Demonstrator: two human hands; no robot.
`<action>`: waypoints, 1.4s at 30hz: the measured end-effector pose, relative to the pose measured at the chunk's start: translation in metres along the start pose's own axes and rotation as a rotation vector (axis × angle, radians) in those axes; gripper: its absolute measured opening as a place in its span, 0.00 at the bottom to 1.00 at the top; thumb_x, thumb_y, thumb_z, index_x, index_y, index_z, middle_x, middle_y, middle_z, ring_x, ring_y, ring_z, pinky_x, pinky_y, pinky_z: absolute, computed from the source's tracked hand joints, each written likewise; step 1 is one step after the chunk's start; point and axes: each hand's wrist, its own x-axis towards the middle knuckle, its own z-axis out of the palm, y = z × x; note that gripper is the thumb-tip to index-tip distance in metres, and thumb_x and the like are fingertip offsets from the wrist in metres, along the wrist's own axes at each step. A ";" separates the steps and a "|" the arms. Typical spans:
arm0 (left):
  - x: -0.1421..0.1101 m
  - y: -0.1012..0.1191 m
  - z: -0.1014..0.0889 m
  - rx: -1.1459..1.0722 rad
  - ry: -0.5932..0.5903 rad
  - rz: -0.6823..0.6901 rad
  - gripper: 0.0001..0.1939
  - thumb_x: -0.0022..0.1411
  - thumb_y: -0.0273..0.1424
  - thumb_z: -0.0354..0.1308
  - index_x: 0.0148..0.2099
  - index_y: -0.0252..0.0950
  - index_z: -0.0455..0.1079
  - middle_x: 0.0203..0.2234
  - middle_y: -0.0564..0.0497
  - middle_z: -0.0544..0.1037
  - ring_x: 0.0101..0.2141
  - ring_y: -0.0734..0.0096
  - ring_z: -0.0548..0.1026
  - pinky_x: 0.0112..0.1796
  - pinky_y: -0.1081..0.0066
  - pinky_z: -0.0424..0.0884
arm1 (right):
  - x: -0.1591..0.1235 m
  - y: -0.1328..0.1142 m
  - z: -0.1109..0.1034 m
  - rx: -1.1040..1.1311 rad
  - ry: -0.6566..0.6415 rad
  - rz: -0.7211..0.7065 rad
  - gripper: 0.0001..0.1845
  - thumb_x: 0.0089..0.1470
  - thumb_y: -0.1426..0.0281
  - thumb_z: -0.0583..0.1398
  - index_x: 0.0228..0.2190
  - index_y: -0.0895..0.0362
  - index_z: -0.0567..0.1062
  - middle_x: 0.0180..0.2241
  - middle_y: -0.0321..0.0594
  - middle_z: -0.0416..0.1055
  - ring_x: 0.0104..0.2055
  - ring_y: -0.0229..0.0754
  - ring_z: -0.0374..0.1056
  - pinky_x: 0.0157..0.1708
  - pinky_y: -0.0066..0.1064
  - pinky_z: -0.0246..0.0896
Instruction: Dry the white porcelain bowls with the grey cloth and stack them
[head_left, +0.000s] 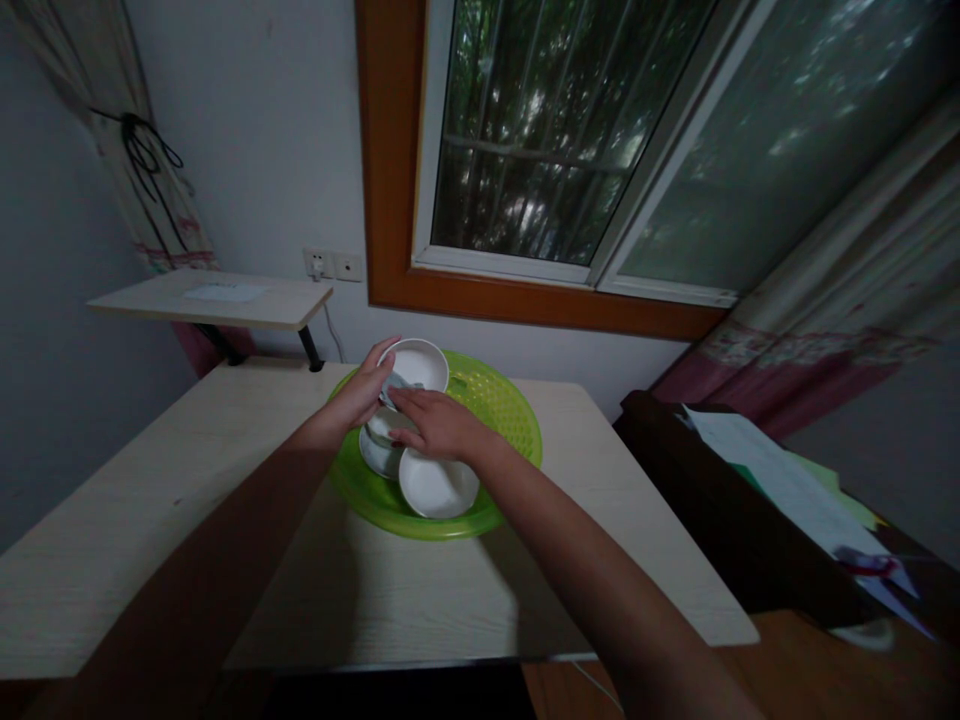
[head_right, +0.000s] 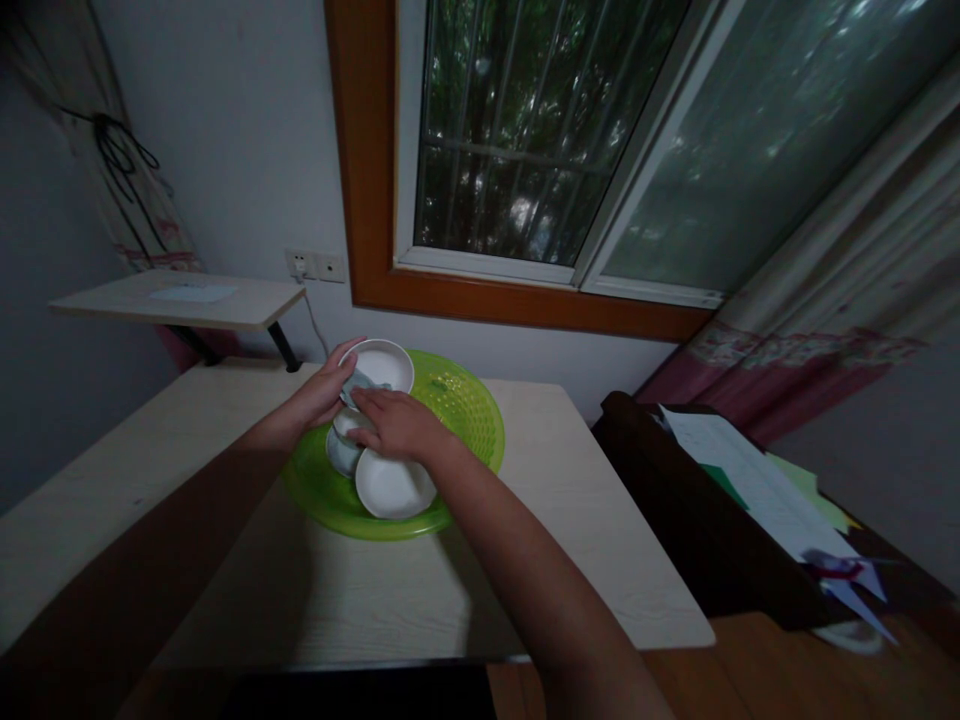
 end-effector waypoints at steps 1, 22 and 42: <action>-0.001 0.000 0.000 0.007 -0.001 0.008 0.23 0.67 0.40 0.55 0.62 0.44 0.64 0.56 0.45 0.73 0.49 0.64 0.75 0.46 0.68 0.71 | 0.000 0.000 0.000 0.013 -0.005 -0.002 0.37 0.67 0.51 0.52 0.66 0.63 0.59 0.66 0.54 0.62 0.66 0.50 0.61 0.64 0.40 0.55; 0.001 -0.004 -0.001 0.020 0.013 -0.041 0.21 0.67 0.42 0.55 0.60 0.44 0.64 0.48 0.46 0.77 0.38 0.66 0.76 0.36 0.70 0.71 | -0.001 0.008 0.002 -0.246 0.101 0.203 0.30 0.70 0.53 0.48 0.48 0.62 0.79 0.54 0.55 0.74 0.59 0.53 0.64 0.60 0.48 0.53; -0.002 -0.008 0.000 -0.028 -0.094 -0.119 0.24 0.62 0.46 0.60 0.57 0.42 0.67 0.48 0.45 0.77 0.46 0.62 0.76 0.42 0.67 0.75 | -0.001 0.003 0.000 -0.101 0.033 0.045 0.34 0.68 0.50 0.48 0.64 0.60 0.64 0.68 0.51 0.59 0.69 0.52 0.54 0.69 0.49 0.46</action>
